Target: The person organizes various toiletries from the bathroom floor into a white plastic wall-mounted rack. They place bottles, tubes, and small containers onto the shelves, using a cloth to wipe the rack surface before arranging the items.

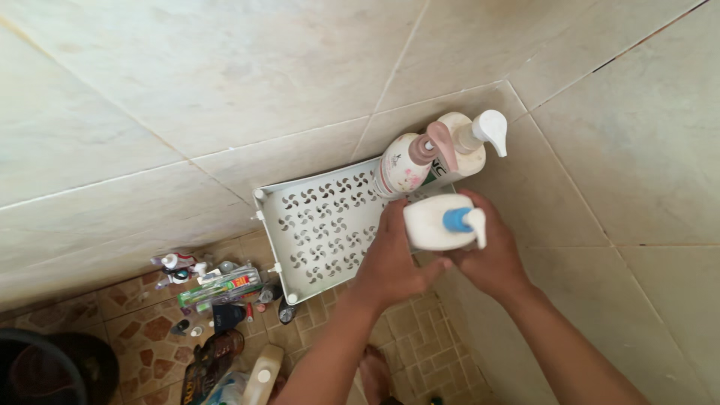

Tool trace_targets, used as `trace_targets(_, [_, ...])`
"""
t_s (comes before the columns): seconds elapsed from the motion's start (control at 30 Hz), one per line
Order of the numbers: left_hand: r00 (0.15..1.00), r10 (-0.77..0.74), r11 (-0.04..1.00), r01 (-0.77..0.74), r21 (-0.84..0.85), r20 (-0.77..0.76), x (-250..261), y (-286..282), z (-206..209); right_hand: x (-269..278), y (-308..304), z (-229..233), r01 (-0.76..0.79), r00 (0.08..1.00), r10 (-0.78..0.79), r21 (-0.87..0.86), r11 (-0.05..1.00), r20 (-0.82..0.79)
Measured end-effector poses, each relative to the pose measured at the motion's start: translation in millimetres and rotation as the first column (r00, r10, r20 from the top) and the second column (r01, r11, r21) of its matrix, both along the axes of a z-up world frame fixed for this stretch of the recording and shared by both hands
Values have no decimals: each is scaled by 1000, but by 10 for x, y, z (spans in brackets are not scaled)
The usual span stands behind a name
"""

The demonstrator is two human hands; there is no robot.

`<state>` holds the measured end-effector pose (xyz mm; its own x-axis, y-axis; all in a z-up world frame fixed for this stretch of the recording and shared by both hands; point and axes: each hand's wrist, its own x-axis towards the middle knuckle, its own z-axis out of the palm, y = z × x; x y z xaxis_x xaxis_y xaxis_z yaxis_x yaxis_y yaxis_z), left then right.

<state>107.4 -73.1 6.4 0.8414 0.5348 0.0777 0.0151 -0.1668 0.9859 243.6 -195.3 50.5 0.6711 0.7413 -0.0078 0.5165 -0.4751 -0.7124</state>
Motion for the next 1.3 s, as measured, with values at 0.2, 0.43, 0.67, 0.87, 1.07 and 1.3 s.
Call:
trace_targets(0.2, [992, 121, 985, -126, -114, -43, 371, -242, -135, 259, -100, -174, 54, 996, -52, 27, 998, -75])
trace_targets(0.43, [963, 265, 963, -267, 31, 54, 521, -431, -301, 337, -147, -211, 68, 998, -68, -2, 998, -15])
trace_targets(0.67, [871, 284, 933, -347, -92, -401, 327, -344, -97, 233, -109, -191, 109, 991, -109, -4, 994, -83])
trace_targets(0.87, [942, 300, 954, -295, 54, -151, 266, -46, -266, 100, -102, -237, 177, 979, -182, -53, 983, -96])
trace_targets(1.07, [969, 156, 984, -171, -60, -192, 401, -166, -478, 26, -89, -241, 231, 969, -238, -111, 967, -60])
trace_targets(1.3, [978, 177, 981, -185, -62, -110, 312, -132, -457, -193, -376, -586, 367, 930, -364, -57, 928, 59])
